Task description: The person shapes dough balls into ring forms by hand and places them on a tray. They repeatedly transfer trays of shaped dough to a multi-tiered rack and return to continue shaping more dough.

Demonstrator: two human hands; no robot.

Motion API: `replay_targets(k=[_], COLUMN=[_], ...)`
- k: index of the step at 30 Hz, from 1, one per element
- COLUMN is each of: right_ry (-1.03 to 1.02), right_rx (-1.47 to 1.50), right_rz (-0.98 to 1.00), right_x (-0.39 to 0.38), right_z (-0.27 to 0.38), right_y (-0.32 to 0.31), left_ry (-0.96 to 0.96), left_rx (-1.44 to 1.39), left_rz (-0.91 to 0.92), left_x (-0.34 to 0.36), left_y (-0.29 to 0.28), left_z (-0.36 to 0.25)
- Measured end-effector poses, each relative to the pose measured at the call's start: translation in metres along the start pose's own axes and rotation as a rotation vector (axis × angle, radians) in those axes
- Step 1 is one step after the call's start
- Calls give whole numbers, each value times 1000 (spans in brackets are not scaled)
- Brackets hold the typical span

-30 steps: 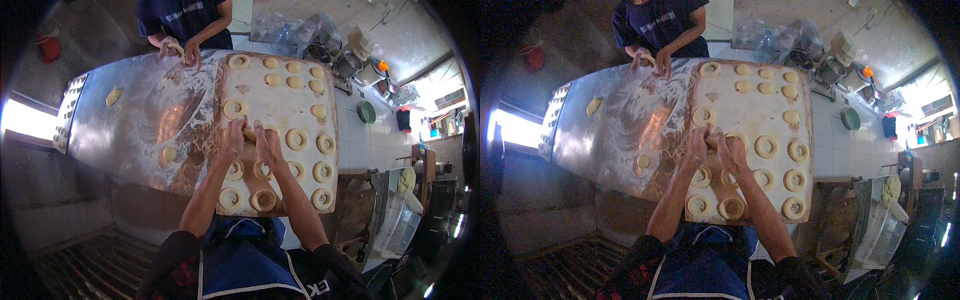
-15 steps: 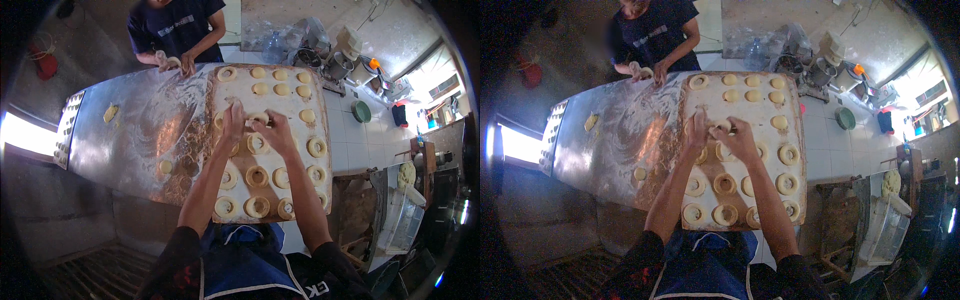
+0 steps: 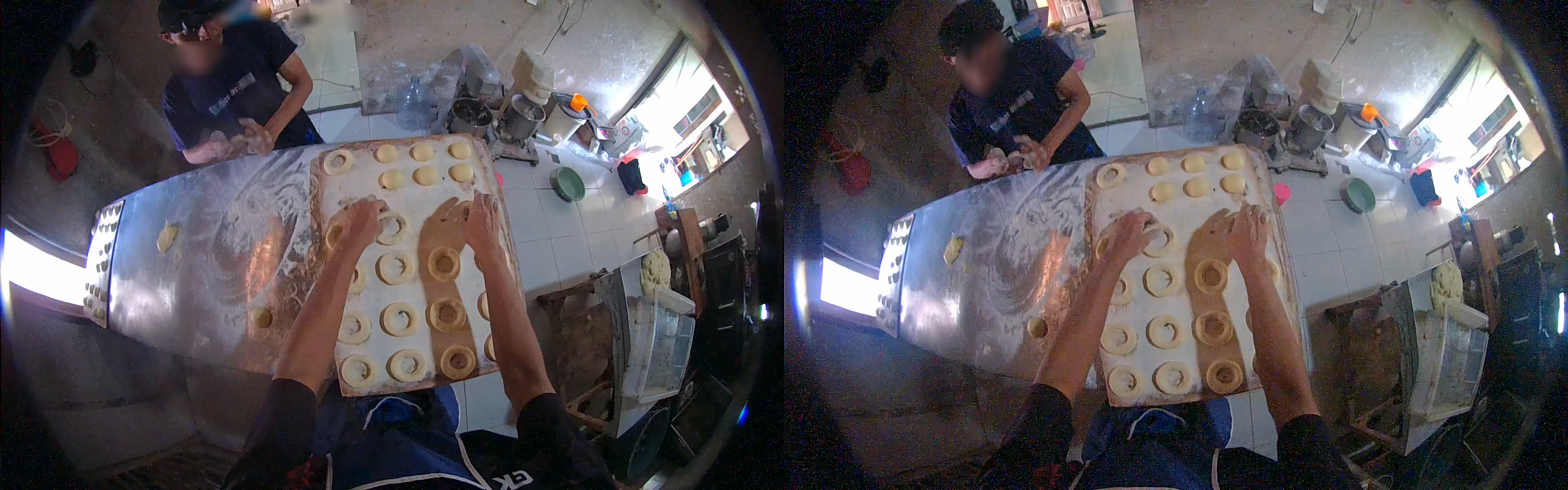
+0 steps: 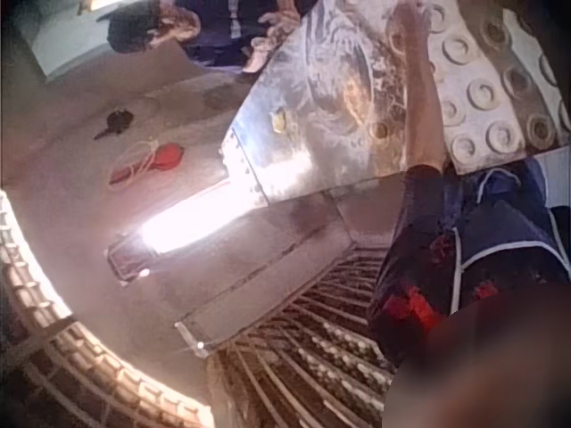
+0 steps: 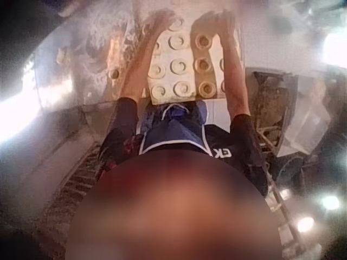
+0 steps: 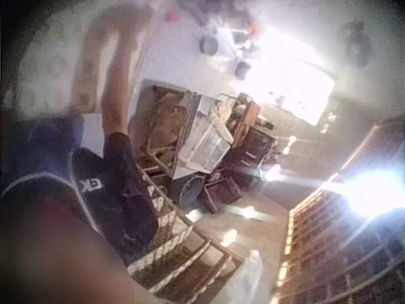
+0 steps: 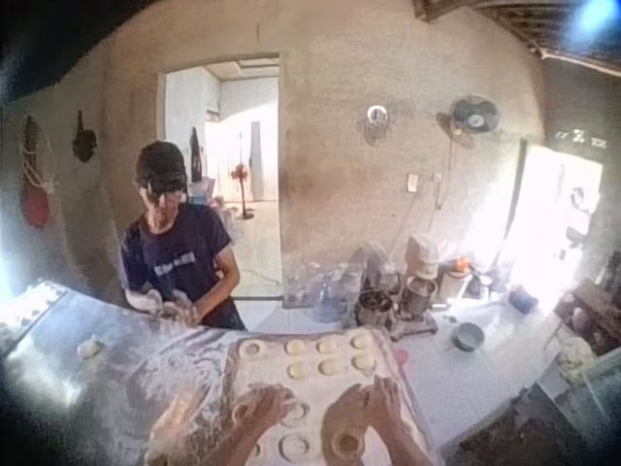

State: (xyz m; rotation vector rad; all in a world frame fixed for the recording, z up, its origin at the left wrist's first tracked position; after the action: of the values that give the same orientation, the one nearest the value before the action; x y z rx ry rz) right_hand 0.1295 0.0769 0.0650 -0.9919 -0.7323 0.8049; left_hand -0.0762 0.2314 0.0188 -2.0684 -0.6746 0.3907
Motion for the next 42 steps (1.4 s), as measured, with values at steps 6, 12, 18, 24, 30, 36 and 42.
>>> replay_targets(k=[6, 12, 18, 24, 30, 36, 42], right_ry=[-16, -158, -288, -499, -524, -415, -56], right_rx=[-104, 277, 738, 552, 179, 524, 1152], right_rz=[328, 181, 578, 984, 654, 815, 713], right_x=[22, 2, -86, -217, -220, -226, -238], right_z=[-37, -9, 169, 352, 398, 390, 379], right_y=[42, 5, 53, 164, 194, 194, 173], left_ry=[0, -176, -543, -597, -502, -434, -273], left_rx=[-13, -406, -285, -355, -402, -537, -1481], left_rz=[-169, -533, -511, -641, -630, -631, -527], left_x=[-25, -214, -425, -478, -461, -440, -409], left_y=[-19, -61, -70, -75, -71, -57, -42], left_z=[-12, 25, 83, 107, 113, 130, 145])
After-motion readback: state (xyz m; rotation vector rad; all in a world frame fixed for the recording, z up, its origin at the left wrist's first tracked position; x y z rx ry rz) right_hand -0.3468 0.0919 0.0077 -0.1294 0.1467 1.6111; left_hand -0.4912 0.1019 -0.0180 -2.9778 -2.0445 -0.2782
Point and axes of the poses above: each hand's wrist, its own x-axis towards the middle knuckle, its own y-axis out of the palm, z = x × y, the point moved 10 cm from there along x, towards the middle knuckle, and after that the axes turned 9 degrees about z, right-handed, at the moved point
